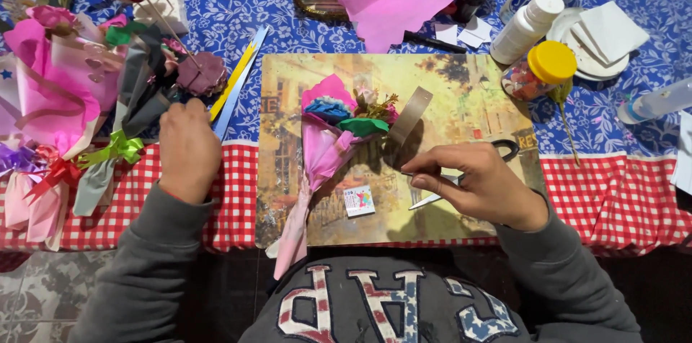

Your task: Assembling a small bouquet of artificial flowers with pink tissue paper, tape, and a blue ribbon.

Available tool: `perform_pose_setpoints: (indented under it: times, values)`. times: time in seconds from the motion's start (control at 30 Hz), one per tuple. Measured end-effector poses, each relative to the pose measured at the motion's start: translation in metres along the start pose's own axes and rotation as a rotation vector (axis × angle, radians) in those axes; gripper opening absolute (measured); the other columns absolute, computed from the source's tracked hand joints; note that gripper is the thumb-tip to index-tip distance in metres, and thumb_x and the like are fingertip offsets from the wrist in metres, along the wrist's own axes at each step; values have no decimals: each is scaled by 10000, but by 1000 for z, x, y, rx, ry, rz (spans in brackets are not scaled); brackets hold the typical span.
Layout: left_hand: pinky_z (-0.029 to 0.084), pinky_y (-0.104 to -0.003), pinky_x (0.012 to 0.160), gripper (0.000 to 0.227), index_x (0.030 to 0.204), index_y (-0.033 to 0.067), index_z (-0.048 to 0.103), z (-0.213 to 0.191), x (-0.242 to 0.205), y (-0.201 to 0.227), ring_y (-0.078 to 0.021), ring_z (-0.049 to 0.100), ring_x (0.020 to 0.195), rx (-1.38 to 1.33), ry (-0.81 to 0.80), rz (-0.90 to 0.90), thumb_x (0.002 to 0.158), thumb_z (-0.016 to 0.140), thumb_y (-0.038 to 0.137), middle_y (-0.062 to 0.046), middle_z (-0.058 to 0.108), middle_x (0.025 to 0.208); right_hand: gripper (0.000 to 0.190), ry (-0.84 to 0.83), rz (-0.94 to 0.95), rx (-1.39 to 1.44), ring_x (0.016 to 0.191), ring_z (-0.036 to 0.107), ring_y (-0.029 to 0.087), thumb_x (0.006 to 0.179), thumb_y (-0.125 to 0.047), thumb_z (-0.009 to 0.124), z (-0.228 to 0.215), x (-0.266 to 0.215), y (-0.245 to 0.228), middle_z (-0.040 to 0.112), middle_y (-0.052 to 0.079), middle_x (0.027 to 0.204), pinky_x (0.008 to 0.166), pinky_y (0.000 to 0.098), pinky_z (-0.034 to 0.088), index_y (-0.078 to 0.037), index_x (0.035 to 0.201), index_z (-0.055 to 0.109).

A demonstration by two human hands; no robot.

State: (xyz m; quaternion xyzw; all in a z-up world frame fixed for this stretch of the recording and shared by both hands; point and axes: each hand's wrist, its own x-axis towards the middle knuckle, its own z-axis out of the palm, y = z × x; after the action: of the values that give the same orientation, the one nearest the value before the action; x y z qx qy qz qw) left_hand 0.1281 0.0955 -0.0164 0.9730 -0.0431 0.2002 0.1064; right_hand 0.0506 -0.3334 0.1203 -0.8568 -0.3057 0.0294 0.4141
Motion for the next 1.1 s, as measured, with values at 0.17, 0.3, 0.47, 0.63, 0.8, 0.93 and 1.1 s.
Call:
perform_pose_setpoints:
  times: [0.17,0.3,0.47,0.63,0.8,0.93,1.1]
  values:
    - [468,-553,783,158,982,-24,593,7,2,0,-466,597,920,-27,12,-22,934,689,93,-256,618,966,169,-15,12,16,745,760,156,881,-123,768,4,-3,5,792,46,901,647,287,571,-68,1042,762]
    - [469,-557,777,144,990,-17,592,-9,-2,5,-458,612,895,-34,66,10,981,679,97,-246,627,948,158,-14,-4,19,760,768,174,889,-131,760,4,-5,8,794,46,921,660,292,572,-72,1036,760]
    - [488,-489,743,69,1088,-24,611,-103,-6,73,-404,641,862,-230,149,-6,1105,635,38,-220,651,971,171,17,-5,22,810,777,166,897,-129,763,5,-7,15,799,59,958,705,289,585,-65,1055,755]
    - [539,-378,641,108,1088,16,651,-154,7,136,-280,707,736,-709,-69,242,982,647,38,-153,689,898,525,161,-48,485,1065,729,195,1001,-69,714,-5,22,-6,668,154,1251,919,313,610,-19,1454,455]
    - [498,-345,530,68,987,21,641,-170,59,163,-220,688,603,-639,-137,540,996,697,59,-109,694,786,286,368,-138,466,973,751,166,1083,-26,688,-33,54,2,710,158,1142,867,284,638,17,1346,585]
    - [487,-359,573,95,989,24,646,-164,101,160,-246,678,651,-597,-15,665,999,736,52,-109,690,793,127,391,-151,271,881,724,175,1156,-39,683,-55,77,13,733,181,989,781,271,602,66,1227,683]
    - [515,-327,643,59,1012,-25,650,-166,132,162,-238,704,748,-670,34,752,1007,706,-5,-147,691,871,460,325,-179,738,816,740,196,1184,-383,520,-76,82,15,735,149,974,744,313,627,47,1245,674]
